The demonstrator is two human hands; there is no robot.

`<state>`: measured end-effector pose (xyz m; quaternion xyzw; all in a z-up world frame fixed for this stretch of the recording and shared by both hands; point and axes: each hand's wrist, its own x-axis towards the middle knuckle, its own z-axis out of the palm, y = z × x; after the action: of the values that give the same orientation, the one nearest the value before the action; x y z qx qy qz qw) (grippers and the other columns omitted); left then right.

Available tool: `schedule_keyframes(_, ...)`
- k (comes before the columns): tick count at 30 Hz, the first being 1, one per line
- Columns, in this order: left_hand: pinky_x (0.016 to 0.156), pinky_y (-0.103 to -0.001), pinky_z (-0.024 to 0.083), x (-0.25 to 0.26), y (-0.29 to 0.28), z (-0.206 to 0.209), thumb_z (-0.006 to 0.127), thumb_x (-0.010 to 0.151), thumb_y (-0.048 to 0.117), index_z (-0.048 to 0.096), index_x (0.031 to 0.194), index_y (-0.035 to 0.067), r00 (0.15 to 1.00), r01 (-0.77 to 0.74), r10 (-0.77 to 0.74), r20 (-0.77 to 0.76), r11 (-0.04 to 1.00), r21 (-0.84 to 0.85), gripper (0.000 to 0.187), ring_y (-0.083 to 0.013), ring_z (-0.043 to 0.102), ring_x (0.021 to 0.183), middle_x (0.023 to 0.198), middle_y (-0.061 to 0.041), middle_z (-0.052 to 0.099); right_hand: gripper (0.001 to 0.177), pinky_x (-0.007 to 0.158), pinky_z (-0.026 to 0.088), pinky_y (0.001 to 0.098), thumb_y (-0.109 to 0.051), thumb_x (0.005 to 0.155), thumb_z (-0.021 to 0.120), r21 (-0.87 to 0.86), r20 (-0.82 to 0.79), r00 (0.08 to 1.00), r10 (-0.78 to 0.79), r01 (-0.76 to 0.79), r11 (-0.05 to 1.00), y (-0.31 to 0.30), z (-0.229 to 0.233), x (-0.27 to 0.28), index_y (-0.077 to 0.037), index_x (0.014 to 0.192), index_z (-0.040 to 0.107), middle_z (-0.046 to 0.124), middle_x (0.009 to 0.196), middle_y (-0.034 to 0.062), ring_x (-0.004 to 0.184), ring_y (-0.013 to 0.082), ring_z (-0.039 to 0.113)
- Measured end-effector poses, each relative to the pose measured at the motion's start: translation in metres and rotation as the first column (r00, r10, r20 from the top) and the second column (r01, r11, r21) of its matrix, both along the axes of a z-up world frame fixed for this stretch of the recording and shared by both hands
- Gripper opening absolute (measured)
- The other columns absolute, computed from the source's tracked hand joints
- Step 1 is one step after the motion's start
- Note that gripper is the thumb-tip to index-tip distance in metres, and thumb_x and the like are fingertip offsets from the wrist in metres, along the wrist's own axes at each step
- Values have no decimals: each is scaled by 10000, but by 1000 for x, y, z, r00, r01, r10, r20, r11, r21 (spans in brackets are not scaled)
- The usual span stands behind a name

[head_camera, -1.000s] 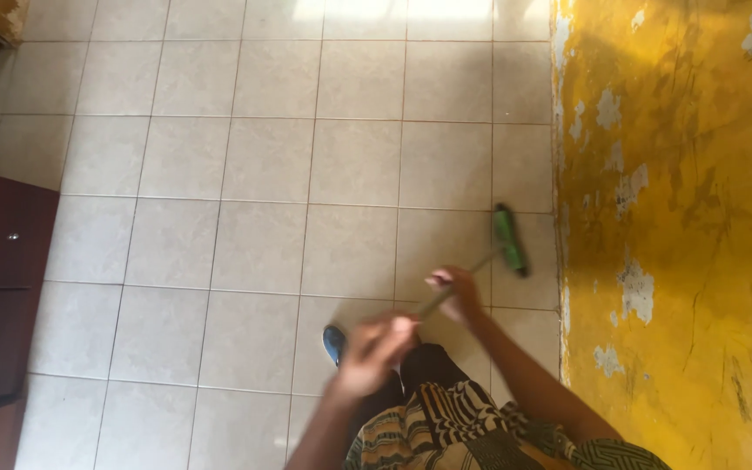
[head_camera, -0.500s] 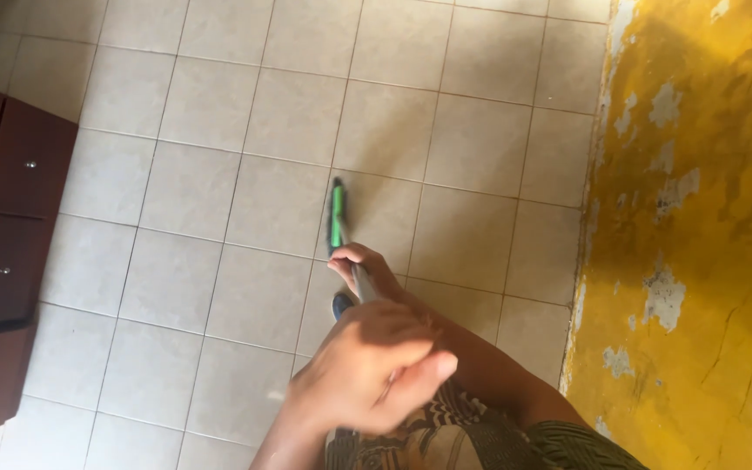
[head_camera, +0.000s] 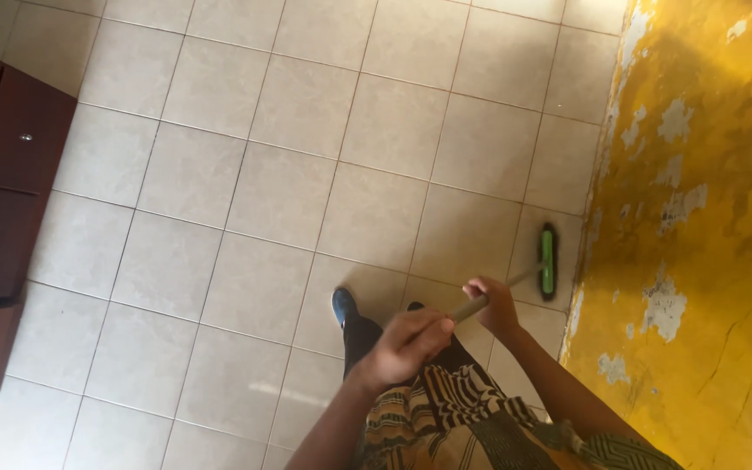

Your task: Sweep the tiled floor using a broom.

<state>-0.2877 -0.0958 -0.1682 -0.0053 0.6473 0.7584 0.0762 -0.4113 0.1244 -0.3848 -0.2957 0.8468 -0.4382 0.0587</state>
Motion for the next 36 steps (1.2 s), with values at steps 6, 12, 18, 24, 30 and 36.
schedule_keyframes(6, 539, -331, 392, 21, -46, 51, 423, 1098, 384, 549, 697, 50, 997, -73, 73, -9, 991, -113, 537, -157, 477, 552, 646, -30, 514, 90, 546, 519, 347, -97, 875, 756, -85, 19, 1000, -22, 24, 996, -77, -7, 40, -75, 854, 671, 688, 707, 61, 604, 185, 666)
schedule_keyframes(12, 601, -357, 432, 16, -60, 163, 490, 1083, 323, 537, 665, 64, 935, -59, -76, -347, 930, -363, 493, -196, 551, 570, 606, -41, 542, 110, 643, 537, 295, -99, 969, 711, -467, 3, 988, 156, -137, 874, -194, 72, 74, -49, 1037, 640, 695, 869, 69, 739, 169, 658)
schedule_keyframes(18, 783, -356, 520, 0, -42, 155, 517, 1114, 225, 563, 772, 67, 816, -202, -118, -565, 859, -471, 380, -229, 633, 781, 738, -55, 613, 98, 667, 507, 325, -66, 948, 731, -477, 156, 932, 327, -219, 851, -223, 68, 55, -24, 974, 646, 676, 874, 91, 755, 186, 634)
schedule_keyframes(24, 607, -311, 528, 35, -53, 163, 613, 1061, 148, 595, 722, 65, 811, -33, -256, -526, 878, -478, 349, -164, 660, 600, 621, -53, 634, 87, 741, 528, 351, -92, 926, 746, -312, -31, 925, 379, -369, 876, -170, 132, 55, -55, 947, 671, 724, 882, 83, 830, 215, 678)
schedule_keyframes(30, 584, -287, 488, 15, -46, 97, 538, 1114, 226, 561, 802, 47, 872, 6, -75, -484, 990, -142, 360, -132, 590, 612, 692, -29, 593, 74, 533, 545, 326, -147, 906, 753, 15, 107, 986, 125, -127, 992, -61, 64, 21, -105, 861, 712, 723, 717, 41, 578, 160, 665)
schedule_keyframes(36, 545, -287, 388, -1, -1, -23, 523, 1099, 291, 595, 796, 52, 1000, -10, 10, -11, 999, 31, 392, -95, 476, 574, 645, -4, 519, 131, 601, 489, 404, -96, 870, 747, 76, 7, 998, -55, 55, 996, 10, -32, 6, -25, 842, 640, 656, 736, 132, 650, 290, 634)
